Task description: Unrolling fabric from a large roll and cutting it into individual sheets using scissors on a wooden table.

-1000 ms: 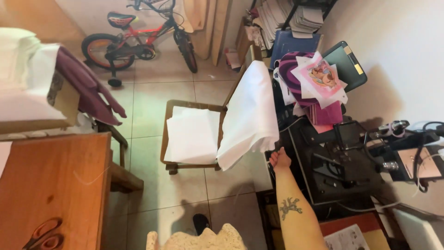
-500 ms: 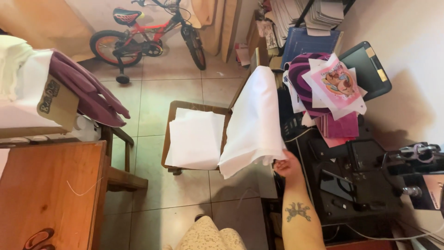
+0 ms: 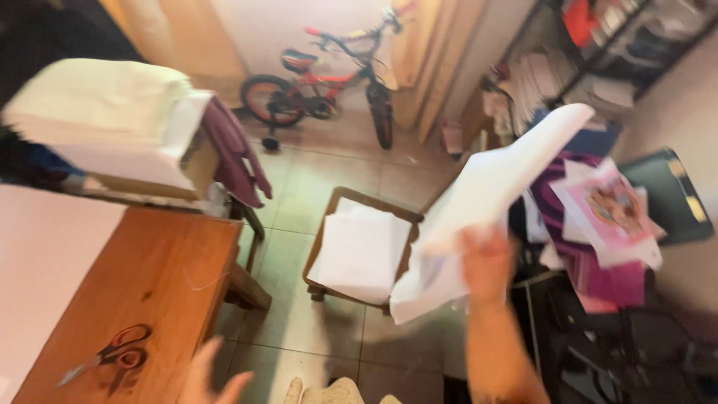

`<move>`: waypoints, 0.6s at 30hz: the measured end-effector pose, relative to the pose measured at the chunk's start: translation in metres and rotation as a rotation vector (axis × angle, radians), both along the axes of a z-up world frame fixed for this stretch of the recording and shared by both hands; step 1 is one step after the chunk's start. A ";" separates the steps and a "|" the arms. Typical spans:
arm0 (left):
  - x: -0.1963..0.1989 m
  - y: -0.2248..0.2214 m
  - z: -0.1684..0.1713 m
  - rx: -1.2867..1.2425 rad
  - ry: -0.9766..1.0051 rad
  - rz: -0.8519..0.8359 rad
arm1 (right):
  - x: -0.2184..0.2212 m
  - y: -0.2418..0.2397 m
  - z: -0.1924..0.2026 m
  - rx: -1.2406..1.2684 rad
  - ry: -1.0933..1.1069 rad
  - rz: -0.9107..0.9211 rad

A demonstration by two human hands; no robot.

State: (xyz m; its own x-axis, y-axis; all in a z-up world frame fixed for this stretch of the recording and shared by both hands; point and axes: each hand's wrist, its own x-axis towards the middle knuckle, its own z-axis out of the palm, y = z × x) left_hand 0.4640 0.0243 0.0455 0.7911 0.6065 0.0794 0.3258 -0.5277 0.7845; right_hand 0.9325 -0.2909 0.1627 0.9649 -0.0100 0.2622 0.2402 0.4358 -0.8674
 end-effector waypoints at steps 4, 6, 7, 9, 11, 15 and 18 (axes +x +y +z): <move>0.104 -0.077 0.158 -0.034 -0.198 -0.155 | -0.207 0.128 0.136 -0.468 -0.688 0.592; 0.104 -0.079 0.148 -0.036 -0.375 -0.049 | -0.237 0.147 0.155 -0.344 -0.678 0.669; 0.105 -0.079 0.143 -0.044 -0.541 0.014 | -0.252 0.155 0.165 -0.239 -0.639 0.713; 0.079 -0.071 0.121 -0.029 -0.426 0.135 | -0.247 0.157 0.144 -0.095 -0.442 0.667; 0.053 -0.063 0.083 -0.021 -0.305 0.247 | -0.238 0.167 0.149 0.041 -0.230 0.612; 0.007 -0.067 0.028 -0.346 -0.066 0.271 | -0.245 0.188 0.222 0.470 -0.041 0.708; -0.026 -0.083 0.084 -0.641 0.035 0.334 | -0.265 0.214 0.273 0.463 -0.013 0.819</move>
